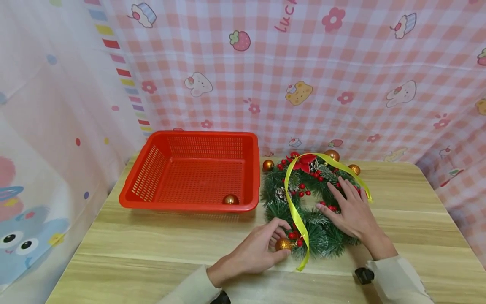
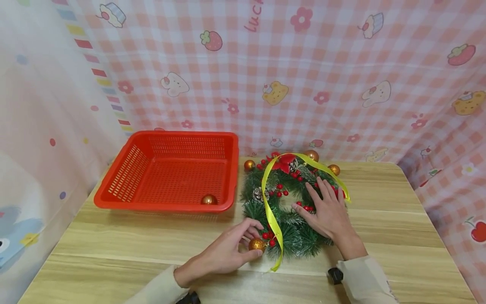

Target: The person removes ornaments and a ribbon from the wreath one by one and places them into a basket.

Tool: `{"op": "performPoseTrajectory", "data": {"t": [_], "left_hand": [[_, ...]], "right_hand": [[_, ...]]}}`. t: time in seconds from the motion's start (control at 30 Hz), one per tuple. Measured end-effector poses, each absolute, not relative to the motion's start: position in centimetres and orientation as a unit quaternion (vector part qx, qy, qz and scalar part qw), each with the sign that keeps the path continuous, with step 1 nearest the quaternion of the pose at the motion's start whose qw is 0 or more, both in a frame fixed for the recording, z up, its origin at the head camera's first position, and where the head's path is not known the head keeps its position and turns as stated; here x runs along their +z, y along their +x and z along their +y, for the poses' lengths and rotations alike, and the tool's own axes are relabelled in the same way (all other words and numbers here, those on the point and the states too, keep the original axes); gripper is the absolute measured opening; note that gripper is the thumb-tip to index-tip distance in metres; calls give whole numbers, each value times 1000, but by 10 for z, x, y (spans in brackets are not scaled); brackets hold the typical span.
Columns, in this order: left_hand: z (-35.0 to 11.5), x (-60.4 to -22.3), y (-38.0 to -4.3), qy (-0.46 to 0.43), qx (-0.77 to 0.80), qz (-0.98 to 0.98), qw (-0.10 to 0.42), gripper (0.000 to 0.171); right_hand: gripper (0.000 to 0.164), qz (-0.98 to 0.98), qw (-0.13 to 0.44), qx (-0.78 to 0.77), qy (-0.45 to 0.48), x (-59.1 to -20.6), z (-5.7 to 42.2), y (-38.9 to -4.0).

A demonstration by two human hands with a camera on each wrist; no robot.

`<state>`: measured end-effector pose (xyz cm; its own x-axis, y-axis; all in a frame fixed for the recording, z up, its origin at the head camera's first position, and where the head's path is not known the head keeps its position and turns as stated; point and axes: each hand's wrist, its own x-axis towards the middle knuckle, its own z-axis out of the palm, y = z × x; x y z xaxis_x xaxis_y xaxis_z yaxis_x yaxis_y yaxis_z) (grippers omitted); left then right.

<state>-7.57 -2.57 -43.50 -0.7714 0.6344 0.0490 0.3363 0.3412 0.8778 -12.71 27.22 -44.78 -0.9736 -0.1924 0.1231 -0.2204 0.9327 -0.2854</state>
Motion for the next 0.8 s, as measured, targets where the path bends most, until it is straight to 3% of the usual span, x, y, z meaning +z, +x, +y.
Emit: {"op": "performPoseTrajectory", "data": {"t": [0.3,0.57,0.8], "left_hand": [[-22,-428,-73,315,489,800,149,45],[-22,-424,-72,354,509,777,112,45],[-30,-413,-76,319,543,770,99,44]], "right_hand": [[82,-982,48,149,104,-447,272,-127],[82,-982,48,146,106,-448,271,-128],[81,-982,50,148,106,-449,272,-128]]}}
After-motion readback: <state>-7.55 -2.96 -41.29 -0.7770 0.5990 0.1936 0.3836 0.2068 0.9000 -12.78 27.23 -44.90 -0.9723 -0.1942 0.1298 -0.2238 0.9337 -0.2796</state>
